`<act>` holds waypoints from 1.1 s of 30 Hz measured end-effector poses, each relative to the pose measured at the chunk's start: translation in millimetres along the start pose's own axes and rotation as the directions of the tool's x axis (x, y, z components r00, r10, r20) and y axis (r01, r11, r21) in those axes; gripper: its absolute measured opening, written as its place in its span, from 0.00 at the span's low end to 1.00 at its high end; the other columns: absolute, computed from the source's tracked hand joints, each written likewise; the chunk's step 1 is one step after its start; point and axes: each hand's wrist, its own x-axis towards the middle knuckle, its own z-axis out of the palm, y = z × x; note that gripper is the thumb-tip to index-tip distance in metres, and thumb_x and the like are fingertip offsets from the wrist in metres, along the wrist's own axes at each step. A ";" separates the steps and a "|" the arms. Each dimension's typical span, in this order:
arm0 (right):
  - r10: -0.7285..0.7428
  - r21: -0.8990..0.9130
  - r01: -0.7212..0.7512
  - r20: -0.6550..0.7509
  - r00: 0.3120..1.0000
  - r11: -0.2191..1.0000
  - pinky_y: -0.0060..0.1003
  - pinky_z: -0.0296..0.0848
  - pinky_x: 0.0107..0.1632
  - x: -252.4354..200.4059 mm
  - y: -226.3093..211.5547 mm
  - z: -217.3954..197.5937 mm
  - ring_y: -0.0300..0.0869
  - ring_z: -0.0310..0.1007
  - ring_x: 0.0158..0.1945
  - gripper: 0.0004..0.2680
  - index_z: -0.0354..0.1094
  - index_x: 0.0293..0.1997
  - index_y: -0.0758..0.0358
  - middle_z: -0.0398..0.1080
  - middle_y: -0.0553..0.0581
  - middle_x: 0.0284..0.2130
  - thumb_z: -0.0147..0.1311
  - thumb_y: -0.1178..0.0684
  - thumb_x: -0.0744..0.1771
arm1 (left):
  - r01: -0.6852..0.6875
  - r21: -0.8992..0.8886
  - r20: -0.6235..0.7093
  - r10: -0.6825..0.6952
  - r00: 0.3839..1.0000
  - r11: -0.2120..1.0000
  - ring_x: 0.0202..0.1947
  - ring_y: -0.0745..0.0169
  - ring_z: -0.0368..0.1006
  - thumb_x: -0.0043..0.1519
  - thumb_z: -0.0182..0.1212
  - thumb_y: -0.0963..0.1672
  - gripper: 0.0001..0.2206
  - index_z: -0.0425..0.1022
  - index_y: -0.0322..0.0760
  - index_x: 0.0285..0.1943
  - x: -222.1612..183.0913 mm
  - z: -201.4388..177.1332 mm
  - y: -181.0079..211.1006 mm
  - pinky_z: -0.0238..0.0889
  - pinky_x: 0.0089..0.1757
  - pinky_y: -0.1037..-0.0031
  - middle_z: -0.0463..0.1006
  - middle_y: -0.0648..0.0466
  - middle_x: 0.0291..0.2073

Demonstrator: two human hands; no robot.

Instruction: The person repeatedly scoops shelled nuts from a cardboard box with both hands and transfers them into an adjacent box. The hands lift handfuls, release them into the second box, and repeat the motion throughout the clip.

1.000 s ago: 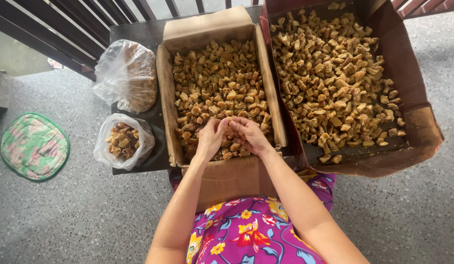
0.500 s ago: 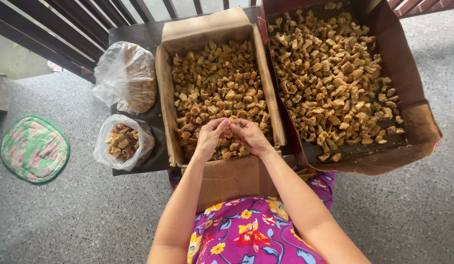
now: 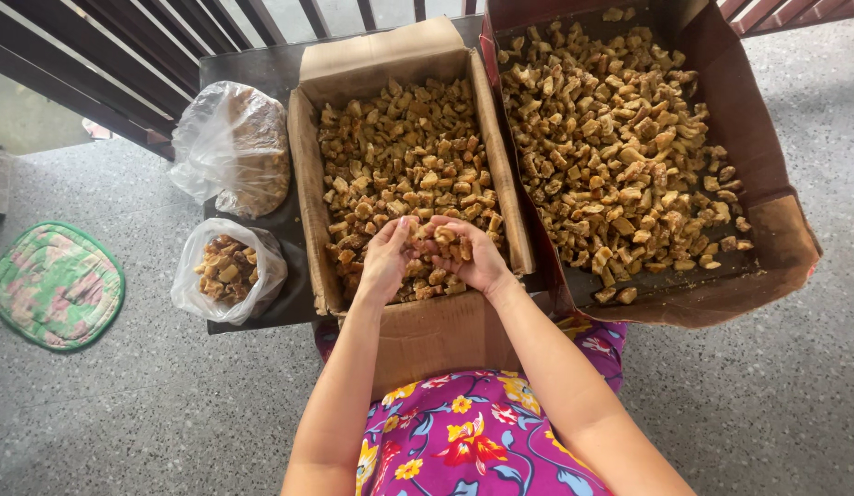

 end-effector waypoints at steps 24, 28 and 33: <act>-0.248 0.571 0.192 0.020 0.969 0.798 0.49 0.80 0.56 10.2 -13.2 -14.1 0.63 0.70 0.63 0.12 0.69 0.56 0.59 0.72 0.61 0.57 0.54 0.57 0.66 | -0.278 0.946 0.236 0.234 0.943 0.168 0.58 0.45 0.71 0.66 0.60 0.43 0.20 0.70 0.37 0.68 8.9 25.0 38.1 0.67 0.54 0.56 0.72 0.44 0.63; -0.250 0.579 0.211 -0.014 0.968 0.787 0.52 0.77 0.60 13.2 -11.2 -20.6 0.59 0.68 0.63 0.13 0.70 0.58 0.59 0.72 0.63 0.58 0.54 0.57 0.67 | -0.338 0.935 0.354 0.353 0.866 -0.109 0.48 0.47 0.74 0.60 0.63 0.44 0.18 0.76 0.39 0.59 11.7 21.4 -2.8 0.72 0.46 0.62 0.78 0.45 0.52; -0.240 0.595 0.209 -0.028 0.970 0.776 0.58 0.70 0.67 12.7 -12.5 -16.8 0.58 0.68 0.65 0.15 0.70 0.60 0.58 0.71 0.62 0.60 0.53 0.57 0.66 | 0.094 0.643 -0.135 -0.008 0.991 0.760 0.38 0.63 0.79 0.67 0.55 0.43 0.16 0.75 0.37 0.63 17.8 -2.7 28.7 0.78 0.45 0.72 0.82 0.50 0.43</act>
